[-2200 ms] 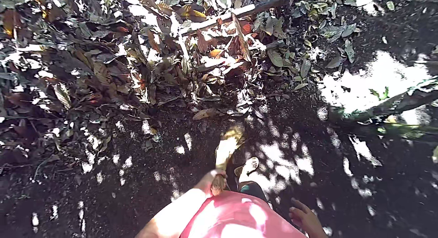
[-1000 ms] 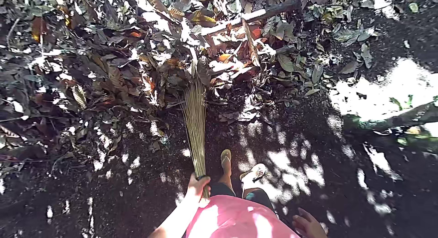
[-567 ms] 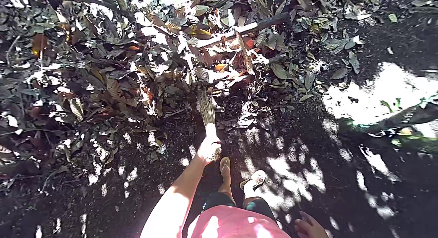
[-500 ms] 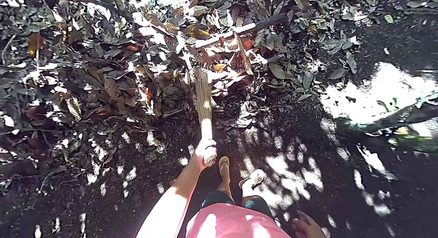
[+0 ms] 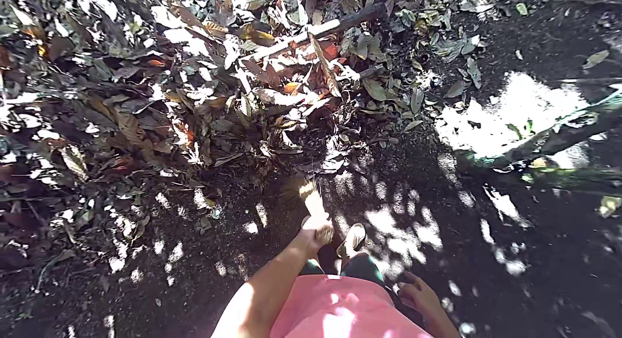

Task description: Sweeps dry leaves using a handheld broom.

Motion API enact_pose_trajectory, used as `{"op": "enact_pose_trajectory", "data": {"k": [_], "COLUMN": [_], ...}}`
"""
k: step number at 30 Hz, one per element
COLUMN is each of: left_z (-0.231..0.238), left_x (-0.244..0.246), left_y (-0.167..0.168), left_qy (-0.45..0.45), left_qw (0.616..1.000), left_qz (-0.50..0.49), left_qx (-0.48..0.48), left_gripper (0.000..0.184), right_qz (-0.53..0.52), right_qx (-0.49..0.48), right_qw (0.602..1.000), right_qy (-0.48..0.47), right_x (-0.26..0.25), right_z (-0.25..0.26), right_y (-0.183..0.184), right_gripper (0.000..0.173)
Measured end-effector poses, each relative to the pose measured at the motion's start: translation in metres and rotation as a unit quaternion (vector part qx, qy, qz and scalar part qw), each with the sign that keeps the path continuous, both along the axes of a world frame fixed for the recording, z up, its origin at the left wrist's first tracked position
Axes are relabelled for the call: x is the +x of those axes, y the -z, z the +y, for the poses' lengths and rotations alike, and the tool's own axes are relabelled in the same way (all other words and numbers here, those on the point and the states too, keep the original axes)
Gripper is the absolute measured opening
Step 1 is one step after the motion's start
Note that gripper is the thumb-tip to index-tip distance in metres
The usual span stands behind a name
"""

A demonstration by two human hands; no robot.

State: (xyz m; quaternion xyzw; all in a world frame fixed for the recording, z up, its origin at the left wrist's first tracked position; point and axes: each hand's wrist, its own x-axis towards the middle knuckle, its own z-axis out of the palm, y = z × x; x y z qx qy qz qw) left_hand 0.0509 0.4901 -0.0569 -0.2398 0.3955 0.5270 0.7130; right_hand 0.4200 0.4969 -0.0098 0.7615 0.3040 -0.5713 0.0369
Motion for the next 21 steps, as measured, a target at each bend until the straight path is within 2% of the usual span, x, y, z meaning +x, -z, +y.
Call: {"op": "enact_pose_trajectory", "data": {"k": [3, 6, 7, 9, 10, 12, 13, 14, 16, 17, 18, 19, 21], "left_z": [0.049, 0.033, 0.026, 0.020, 0.023, 0.032, 0.036, 0.037, 0.032, 0.031, 0.032, 0.033, 0.035], "left_x": [-0.012, -0.017, -0.012, 0.004, 0.015, 0.041, 0.052, 0.061, 0.075, 0.082, 0.090, 0.097, 0.109], "left_y": [-0.017, -0.052, -0.069, -0.102, -0.117, -0.138, -0.143, -0.142, -0.135, -0.135, -0.138, -0.142, -0.147], "left_qy": [0.056, 0.157, 0.175, 0.191, 0.183, 0.148, 0.159, 0.202, 0.323, 0.361, 0.386, 0.395, 0.379], "left_qw": [0.996, 0.983, 0.978, 0.969, 0.967, 0.958, 0.938, 0.899, 0.786, 0.741, 0.719, 0.721, 0.762], "left_qz": [-0.028, 0.041, 0.076, 0.124, 0.152, 0.241, 0.308, 0.389, 0.527, 0.566, 0.578, 0.567, 0.520], "left_qx": [0.061, 0.091, 0.082, 0.099, 0.094, 0.049, 0.021, 0.002, -0.014, -0.019, -0.027, -0.040, -0.077], "left_gripper": [0.022, 0.016, 0.024, 0.073, 0.084, 0.076, 0.070, 0.065, 0.056, 0.051, 0.048, 0.047, 0.049], "right_qz": [0.057, 0.188, 0.240, 0.341, 0.387, 0.455, 0.467, 0.469, 0.462, 0.445, 0.426, 0.406, 0.359], "right_qx": [0.013, 0.017, 0.008, -0.024, -0.046, -0.098, -0.126, -0.153, -0.212, -0.246, -0.273, -0.300, -0.326], "right_qw": [0.998, 0.979, 0.967, 0.936, 0.917, 0.882, 0.873, 0.867, 0.860, 0.861, 0.862, 0.863, 0.874], "right_qy": [-0.040, -0.082, -0.090, -0.083, -0.079, -0.071, -0.068, -0.070, -0.054, -0.028, -0.010, 0.005, 0.017], "right_x": [-0.028, -0.069, -0.085, -0.115, -0.128, -0.146, -0.153, -0.157, -0.158, -0.158, -0.157, -0.153, -0.141], "right_z": [0.022, 0.046, 0.057, 0.075, 0.085, 0.107, 0.117, 0.126, 0.141, 0.149, 0.157, 0.166, 0.189], "right_y": [-0.011, -0.026, -0.030, -0.042, -0.047, -0.056, -0.061, -0.064, -0.056, -0.048, -0.038, -0.027, -0.005], "right_gripper": [0.059, 0.059, 0.060, 0.060, 0.059, 0.058, 0.056, 0.057, 0.059, 0.054, 0.039, 0.022, 0.011]}}
